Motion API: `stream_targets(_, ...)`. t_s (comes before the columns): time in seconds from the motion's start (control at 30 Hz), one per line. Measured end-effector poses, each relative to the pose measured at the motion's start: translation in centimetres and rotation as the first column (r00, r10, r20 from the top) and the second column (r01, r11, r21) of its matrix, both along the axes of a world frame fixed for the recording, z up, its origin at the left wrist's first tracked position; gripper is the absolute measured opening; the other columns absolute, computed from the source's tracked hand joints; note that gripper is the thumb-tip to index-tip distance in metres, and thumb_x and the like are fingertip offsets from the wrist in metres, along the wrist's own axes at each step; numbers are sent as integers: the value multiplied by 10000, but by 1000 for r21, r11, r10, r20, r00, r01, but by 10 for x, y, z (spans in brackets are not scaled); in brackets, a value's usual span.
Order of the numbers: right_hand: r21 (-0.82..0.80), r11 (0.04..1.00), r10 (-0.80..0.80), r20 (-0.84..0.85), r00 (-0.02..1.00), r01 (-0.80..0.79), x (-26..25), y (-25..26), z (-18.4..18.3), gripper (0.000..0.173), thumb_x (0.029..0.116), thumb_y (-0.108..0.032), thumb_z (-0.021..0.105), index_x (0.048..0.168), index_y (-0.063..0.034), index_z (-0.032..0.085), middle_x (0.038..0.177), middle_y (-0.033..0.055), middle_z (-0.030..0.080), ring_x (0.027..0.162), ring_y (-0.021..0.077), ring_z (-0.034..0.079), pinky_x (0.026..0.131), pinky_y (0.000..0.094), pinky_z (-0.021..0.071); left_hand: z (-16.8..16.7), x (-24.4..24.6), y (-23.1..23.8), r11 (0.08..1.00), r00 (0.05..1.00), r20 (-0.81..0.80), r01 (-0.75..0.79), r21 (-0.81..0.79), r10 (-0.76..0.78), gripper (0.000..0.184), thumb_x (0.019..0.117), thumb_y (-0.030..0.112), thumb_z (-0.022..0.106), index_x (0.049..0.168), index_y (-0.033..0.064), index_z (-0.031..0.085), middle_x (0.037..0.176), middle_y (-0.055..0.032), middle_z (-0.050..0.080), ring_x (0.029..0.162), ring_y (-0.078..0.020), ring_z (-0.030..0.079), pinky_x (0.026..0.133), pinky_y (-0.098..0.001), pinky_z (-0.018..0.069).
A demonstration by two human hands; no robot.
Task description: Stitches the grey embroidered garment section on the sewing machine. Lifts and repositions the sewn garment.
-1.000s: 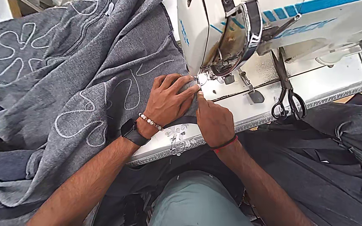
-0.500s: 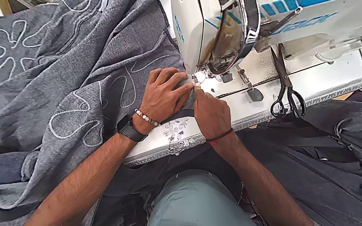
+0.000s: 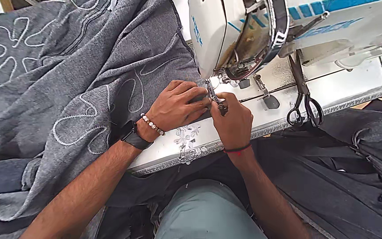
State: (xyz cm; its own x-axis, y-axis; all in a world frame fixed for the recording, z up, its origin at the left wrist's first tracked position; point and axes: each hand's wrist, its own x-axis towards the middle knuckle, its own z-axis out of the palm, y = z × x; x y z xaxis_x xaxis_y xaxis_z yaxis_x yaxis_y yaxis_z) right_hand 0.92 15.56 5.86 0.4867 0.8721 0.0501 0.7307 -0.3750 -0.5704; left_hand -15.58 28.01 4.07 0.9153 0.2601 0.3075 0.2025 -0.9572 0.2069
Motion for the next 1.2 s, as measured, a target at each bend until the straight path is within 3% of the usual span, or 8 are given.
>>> stream_targets(0.33,26,1000,0,31,1000,-1,0,-3,-2,250,974,-252,672,1197,-143,711,910,48,722,681,207,677,544,426,531,4,12,-10,994,993,75,-100,44,96,228,1031,231,583,1135,119,752,1182,-72,729,1148,-251,672,979,-415,533)
stream_targets(0.53,121,990,53,173,984,-74,-6,-5,-16,241,978,-239,637,1169,-147,751,918,57,681,774,203,676,580,370,545,4,18,-7,971,977,26,-212,108,210,307,1044,249,542,1285,168,714,1258,-59,702,1100,-271,654,878,-430,506)
stream_targets(0.63,107,991,87,-80,993,-78,8,-5,-5,268,1008,-310,636,1172,-132,749,857,28,710,656,151,661,548,371,556,0,13,-5,973,975,29,-220,64,218,308,1038,279,547,1263,187,736,1263,-61,697,1156,-278,632,940,-452,487)
stream_targets(0.73,24,999,47,-450,892,-41,31,-1,6,310,1106,-371,464,1152,-139,666,667,47,664,433,173,623,358,360,538,-1,12,-6,974,975,15,-224,43,224,317,1038,302,543,1277,216,733,1259,-72,688,1163,-282,620,952,-458,475)
stream_targets(0.8,-32,998,28,-519,855,-53,37,8,9,294,1077,-413,531,1130,-160,673,631,52,660,393,196,601,315,363,502,-1,11,-6,973,974,17,-227,41,227,313,1037,303,546,1270,220,738,1249,-73,689,1155,-283,621,949,-458,474)
stream_targets(0.9,-49,996,44,-400,916,-69,33,13,8,294,988,-466,674,1069,-184,691,577,24,616,377,182,537,324,373,441,-1,10,-5,973,973,19,-232,6,232,297,1032,307,558,1233,218,757,1251,-67,687,1168,-284,611,963,-461,464)
stream_targets(1.07,-68,991,101,-190,977,-115,23,13,12,366,919,-442,762,1145,-171,666,604,-1,586,460,191,534,401,403,416,-1,9,-3,964,964,64,-254,-81,259,281,1020,261,574,1222,199,760,1235,-50,702,1163,-266,617,956,-436,474)
stream_targets(1.2,-83,990,107,-110,988,-116,17,14,14,192,953,-266,668,1111,-158,657,625,4,579,473,196,538,398,403,407,0,10,-4,950,950,71,-295,-106,303,246,1023,233,564,1166,138,741,1208,-50,715,1157,-260,633,941,-423,490)
